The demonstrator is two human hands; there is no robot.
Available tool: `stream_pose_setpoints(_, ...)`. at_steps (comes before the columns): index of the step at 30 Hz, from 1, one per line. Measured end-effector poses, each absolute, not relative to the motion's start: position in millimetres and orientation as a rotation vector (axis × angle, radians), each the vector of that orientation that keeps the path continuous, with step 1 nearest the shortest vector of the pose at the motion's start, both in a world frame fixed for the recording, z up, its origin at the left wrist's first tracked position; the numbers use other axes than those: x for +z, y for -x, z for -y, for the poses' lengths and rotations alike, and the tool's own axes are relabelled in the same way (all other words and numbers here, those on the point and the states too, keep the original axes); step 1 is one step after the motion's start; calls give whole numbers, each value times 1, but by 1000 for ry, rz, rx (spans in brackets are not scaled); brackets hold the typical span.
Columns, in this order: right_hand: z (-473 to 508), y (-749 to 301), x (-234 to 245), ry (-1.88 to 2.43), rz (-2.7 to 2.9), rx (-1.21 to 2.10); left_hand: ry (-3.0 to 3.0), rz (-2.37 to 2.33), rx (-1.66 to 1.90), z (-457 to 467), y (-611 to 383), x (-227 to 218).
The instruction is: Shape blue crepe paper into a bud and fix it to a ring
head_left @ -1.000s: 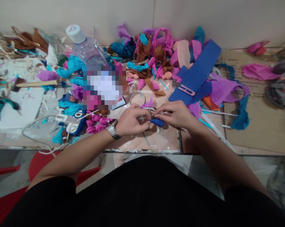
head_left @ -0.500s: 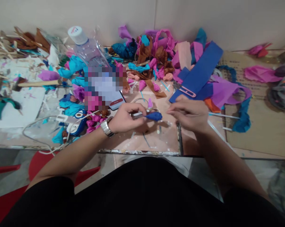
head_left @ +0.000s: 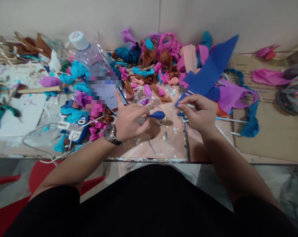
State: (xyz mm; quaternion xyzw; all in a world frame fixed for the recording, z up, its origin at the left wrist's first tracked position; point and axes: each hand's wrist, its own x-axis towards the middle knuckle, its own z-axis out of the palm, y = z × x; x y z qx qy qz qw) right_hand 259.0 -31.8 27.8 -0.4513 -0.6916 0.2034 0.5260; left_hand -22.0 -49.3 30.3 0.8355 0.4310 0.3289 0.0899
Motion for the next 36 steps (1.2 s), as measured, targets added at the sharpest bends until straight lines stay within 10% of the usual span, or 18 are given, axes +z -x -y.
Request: stream_pose_setpoints(36,27,-246,4,969,2077,885,-2570,-589,574,35,19,19)
